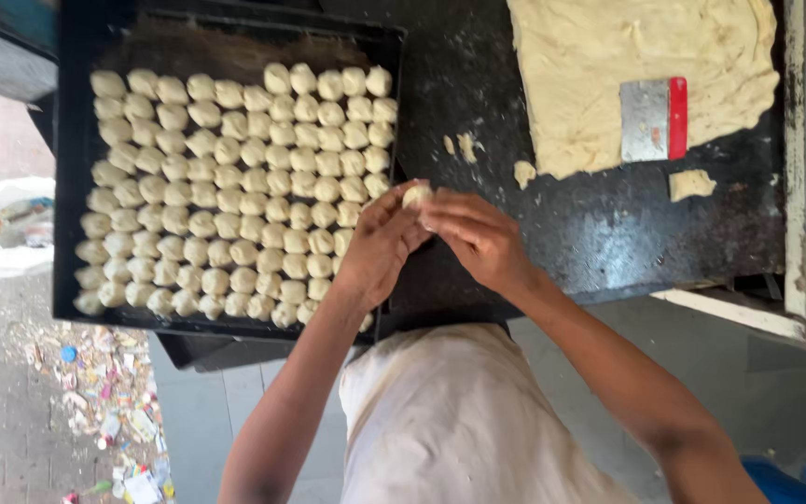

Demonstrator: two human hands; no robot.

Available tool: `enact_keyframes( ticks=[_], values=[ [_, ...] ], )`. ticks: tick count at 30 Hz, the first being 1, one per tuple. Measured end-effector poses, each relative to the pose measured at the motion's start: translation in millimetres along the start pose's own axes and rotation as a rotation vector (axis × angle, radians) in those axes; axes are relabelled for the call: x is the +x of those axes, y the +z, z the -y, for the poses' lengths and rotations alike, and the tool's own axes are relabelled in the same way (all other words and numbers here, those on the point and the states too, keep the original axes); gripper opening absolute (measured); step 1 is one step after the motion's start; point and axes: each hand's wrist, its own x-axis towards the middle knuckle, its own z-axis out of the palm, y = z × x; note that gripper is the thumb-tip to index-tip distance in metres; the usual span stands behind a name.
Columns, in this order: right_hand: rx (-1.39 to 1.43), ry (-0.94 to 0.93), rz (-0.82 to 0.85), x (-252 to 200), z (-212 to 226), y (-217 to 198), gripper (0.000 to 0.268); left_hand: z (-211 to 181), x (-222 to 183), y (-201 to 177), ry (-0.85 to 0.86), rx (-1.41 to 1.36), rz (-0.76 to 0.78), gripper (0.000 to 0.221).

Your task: The person uses a bench scraper to divide dough on a counter, then shapes the small pieces into balls by hand and places them into a metal tray.

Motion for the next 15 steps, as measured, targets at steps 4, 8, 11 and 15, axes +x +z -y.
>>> enact_keyframes(
  ticks=[4,8,11,15],
  values=[
    [0.114,0.558,0.084,40.8,4.7,4.2,0.035,-18.7,-17.7,-13.5,0.115,0.492,-0.022,0.038],
    [0.972,0.824,0.12,102.9,12.8,28.1,0.05,-36.6,-20.1,-39.5,0.04,0.702,-0.094,0.045],
    [0.719,0.561,0.066,120.6,51.3,52.5,0.043,-64.1,-20.3,-65.7,0.236,0.482,-0.141,0.034],
    [-0.021,-0.152,0.026,166.9,58.3,89.5,0.039,-128.7,-42.1,-68.9,0.563,0.451,-0.208,0.058]
  ],
)
